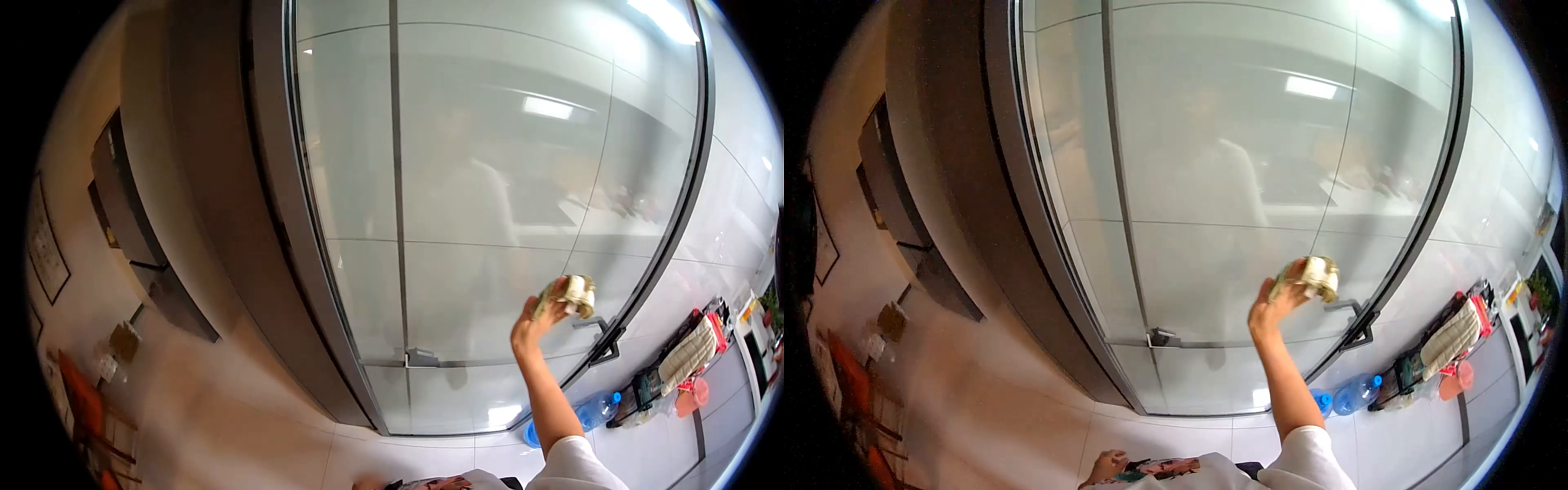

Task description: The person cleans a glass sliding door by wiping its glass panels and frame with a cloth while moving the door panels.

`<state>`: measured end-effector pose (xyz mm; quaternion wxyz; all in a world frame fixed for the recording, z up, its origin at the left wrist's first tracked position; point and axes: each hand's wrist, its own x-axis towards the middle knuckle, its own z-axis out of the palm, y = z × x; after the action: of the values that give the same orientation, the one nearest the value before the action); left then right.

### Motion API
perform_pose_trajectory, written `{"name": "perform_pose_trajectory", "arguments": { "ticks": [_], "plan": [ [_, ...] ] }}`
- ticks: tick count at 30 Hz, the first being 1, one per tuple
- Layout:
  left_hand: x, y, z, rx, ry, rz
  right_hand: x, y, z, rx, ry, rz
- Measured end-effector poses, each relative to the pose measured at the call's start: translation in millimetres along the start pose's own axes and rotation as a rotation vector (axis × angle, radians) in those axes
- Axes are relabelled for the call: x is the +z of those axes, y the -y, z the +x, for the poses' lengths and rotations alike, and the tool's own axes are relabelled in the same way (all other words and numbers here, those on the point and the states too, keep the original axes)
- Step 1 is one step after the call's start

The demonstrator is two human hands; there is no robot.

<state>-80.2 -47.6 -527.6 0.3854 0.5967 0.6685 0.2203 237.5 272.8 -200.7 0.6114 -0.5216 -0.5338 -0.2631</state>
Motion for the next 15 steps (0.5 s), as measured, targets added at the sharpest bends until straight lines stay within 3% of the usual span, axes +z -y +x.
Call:
{"name": "perform_pose_trajectory", "arguments": {
  "ticks": [2,5,8,10,12,14,15],
  "plan": [
    [45,108,21,0.155,0.158,0.202,12,33,-12,0.002,0.061,-0.021],
    [-3,58,-3,-0.057,-0.003,-0.176,28,86,-27,-0.069,0.103,0.026],
    [-73,-33,-26,-0.131,-0.042,-0.088,33,140,-44,-0.081,0.183,0.035],
    [-83,-32,-13,-0.079,-0.03,-0.086,70,159,-74,-0.055,0.227,0.363],
    [-100,-44,5,0.06,-0.119,-0.035,46,203,-58,-0.431,0.45,0.258],
    [-134,-86,23,0.206,-0.244,-0.012,51,224,-54,-0.697,0.535,0.296],
    [-151,-97,39,0.328,-0.329,-0.037,53,223,-47,-0.719,0.471,0.327]
  ]
}}
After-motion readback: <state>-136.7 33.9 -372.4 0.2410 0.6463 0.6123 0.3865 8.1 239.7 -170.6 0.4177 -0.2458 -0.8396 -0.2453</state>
